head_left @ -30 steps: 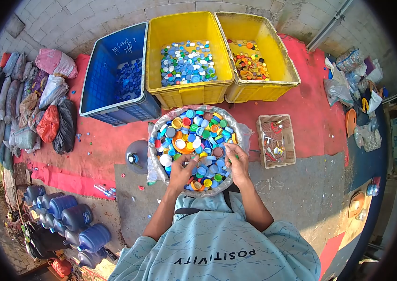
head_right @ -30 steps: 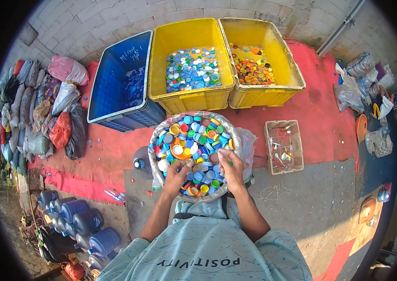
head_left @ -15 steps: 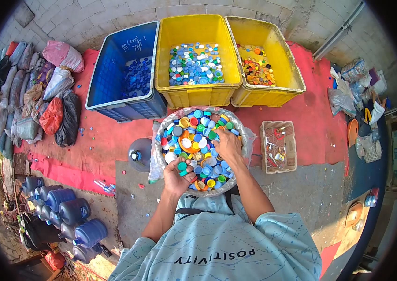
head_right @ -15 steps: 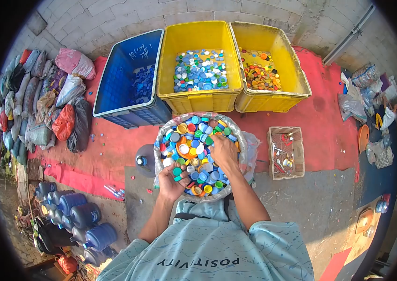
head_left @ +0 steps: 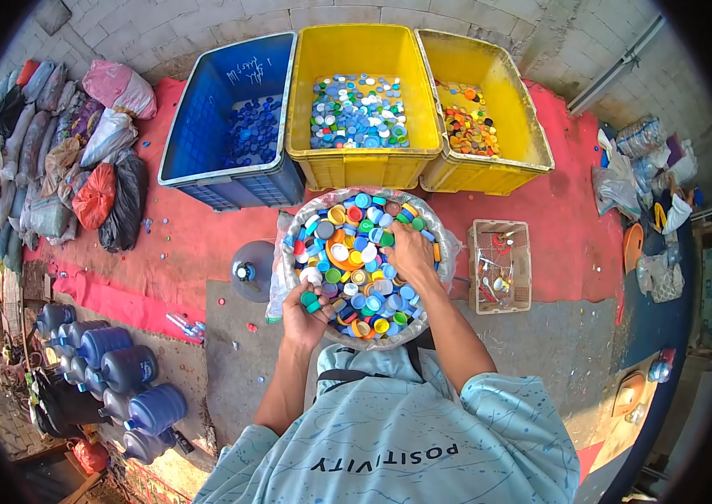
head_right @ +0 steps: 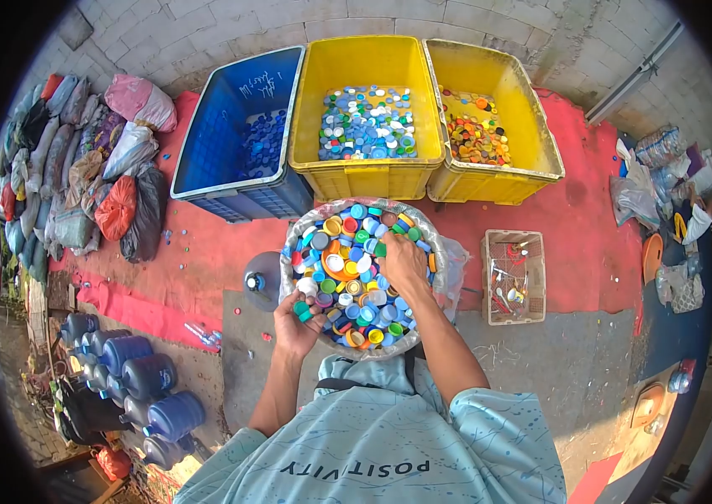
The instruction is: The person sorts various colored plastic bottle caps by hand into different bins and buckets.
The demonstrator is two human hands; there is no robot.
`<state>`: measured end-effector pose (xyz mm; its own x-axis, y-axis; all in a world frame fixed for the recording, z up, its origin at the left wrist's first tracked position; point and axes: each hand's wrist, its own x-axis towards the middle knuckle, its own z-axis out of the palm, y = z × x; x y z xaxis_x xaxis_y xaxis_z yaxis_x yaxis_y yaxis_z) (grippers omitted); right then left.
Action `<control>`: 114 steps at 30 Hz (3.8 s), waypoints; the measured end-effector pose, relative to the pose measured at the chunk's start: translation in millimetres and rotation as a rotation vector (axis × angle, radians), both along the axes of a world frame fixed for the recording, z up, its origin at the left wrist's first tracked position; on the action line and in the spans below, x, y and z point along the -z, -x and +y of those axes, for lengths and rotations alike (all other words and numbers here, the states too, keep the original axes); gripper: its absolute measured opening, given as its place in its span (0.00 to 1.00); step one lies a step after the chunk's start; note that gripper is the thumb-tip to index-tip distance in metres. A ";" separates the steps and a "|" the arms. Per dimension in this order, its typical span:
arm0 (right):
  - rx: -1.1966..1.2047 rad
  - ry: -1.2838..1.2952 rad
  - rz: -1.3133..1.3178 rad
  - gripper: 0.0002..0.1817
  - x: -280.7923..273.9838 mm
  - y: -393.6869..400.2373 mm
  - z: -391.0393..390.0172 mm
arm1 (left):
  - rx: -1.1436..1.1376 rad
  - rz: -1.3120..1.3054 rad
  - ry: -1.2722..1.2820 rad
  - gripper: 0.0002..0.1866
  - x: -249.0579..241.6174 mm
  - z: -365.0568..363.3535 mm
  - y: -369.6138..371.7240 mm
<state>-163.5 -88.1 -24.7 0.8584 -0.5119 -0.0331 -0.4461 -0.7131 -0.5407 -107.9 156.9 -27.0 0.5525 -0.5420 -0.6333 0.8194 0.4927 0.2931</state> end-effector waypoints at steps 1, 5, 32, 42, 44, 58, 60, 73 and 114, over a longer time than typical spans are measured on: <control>0.017 -0.051 -0.015 0.22 -1.6 1.0 -0.2 | 0.009 -0.011 -0.015 0.09 1.3 -0.2 -1.5; 0.128 -0.263 -0.084 0.20 -11.0 9.1 6.4 | 0.033 -0.022 -0.060 0.09 -1.6 -2.9 0.5; 0.279 -1.518 -1.085 0.37 -114.5 -63.3 -40.7 | -0.022 -0.674 0.120 0.45 -153.7 -135.2 -129.5; 0.401 -0.751 -0.482 0.41 9.7 85.1 60.4 | 0.325 -1.306 -1.113 0.19 15.7 19.5 -49.0; 0.350 -0.692 -0.355 0.41 4.6 100.1 84.3 | 0.339 -1.427 -1.212 0.22 19.7 27.9 -31.8; 0.112 -0.375 -0.430 0.38 -31.6 73.3 59.1 | 0.415 -1.614 -1.399 0.30 23.8 -4.0 -21.6; 0.115 -0.426 -0.371 0.39 -20.8 82.9 60.5 | 0.407 -1.511 -1.174 0.28 14.2 -3.9 -22.8; 0.021 -0.548 -0.308 0.25 -19.0 74.2 75.7 | 0.107 -0.270 0.084 0.22 -14.9 -7.8 -12.8; -0.329 0.073 -0.141 0.03 10.9 -35.5 58.3 | 0.227 -0.211 -0.071 0.11 -14.3 -7.3 5.1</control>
